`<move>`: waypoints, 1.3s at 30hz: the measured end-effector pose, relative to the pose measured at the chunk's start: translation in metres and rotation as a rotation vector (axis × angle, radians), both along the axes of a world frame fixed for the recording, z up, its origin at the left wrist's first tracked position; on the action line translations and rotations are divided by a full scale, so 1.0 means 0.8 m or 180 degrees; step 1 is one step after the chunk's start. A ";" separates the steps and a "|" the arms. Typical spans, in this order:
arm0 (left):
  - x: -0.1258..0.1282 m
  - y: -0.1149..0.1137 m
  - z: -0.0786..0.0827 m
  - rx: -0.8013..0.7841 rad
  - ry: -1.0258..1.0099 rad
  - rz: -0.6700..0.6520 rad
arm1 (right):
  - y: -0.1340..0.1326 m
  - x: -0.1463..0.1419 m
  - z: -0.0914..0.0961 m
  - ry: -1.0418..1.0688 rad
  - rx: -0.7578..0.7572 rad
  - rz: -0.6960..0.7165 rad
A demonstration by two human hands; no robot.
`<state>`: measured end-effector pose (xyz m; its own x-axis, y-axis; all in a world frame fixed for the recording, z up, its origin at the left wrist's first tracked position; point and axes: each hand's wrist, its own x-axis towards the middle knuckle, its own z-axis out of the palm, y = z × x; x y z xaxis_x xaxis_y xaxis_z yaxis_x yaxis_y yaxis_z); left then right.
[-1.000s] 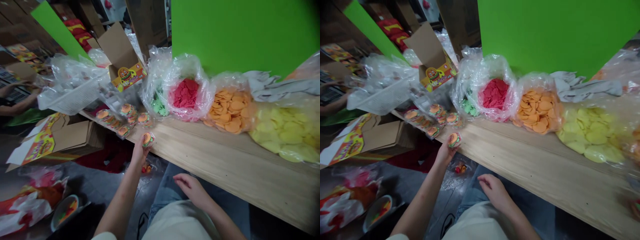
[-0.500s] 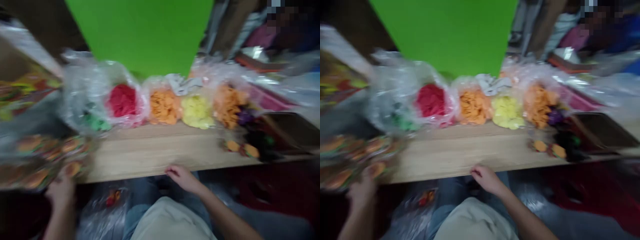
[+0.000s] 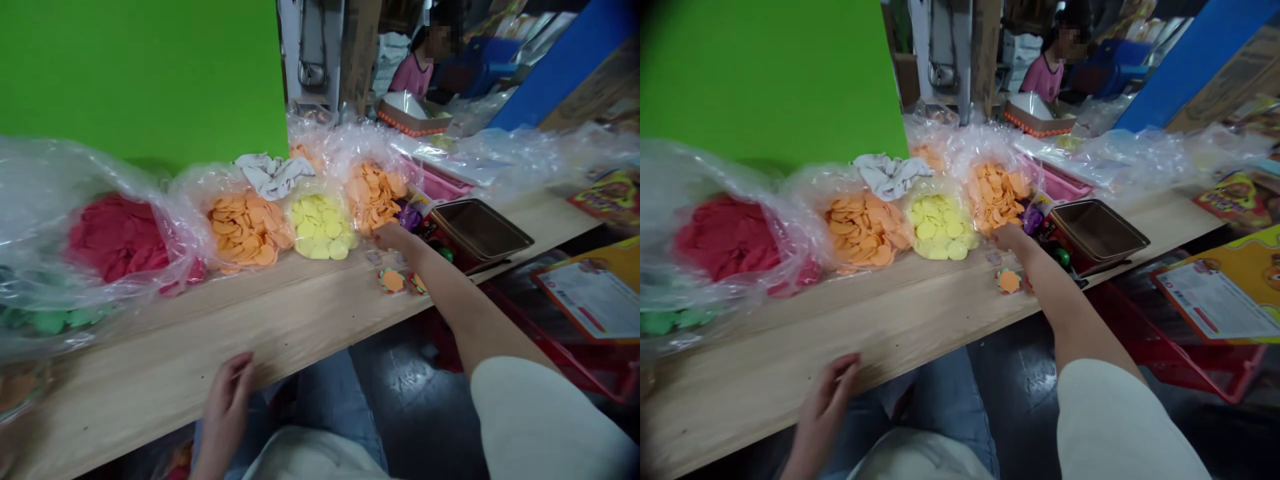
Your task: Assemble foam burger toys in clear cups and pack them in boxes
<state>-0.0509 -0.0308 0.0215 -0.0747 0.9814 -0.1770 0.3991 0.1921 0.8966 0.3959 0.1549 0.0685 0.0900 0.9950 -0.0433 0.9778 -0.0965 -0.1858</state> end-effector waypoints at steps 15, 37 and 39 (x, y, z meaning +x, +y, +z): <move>0.181 0.094 -0.011 -0.1645 -0.2121 -0.0424 | -0.042 -0.086 -0.013 0.0123 -0.0066 0.0660; 0.152 0.088 -0.020 -0.1027 -0.1964 -0.0089 | -0.241 -0.240 -0.079 0.1401 0.0929 0.1304; 0.154 0.089 -0.018 -0.0908 -0.1903 -0.0113 | -0.232 -0.232 -0.069 0.1854 0.1010 0.0906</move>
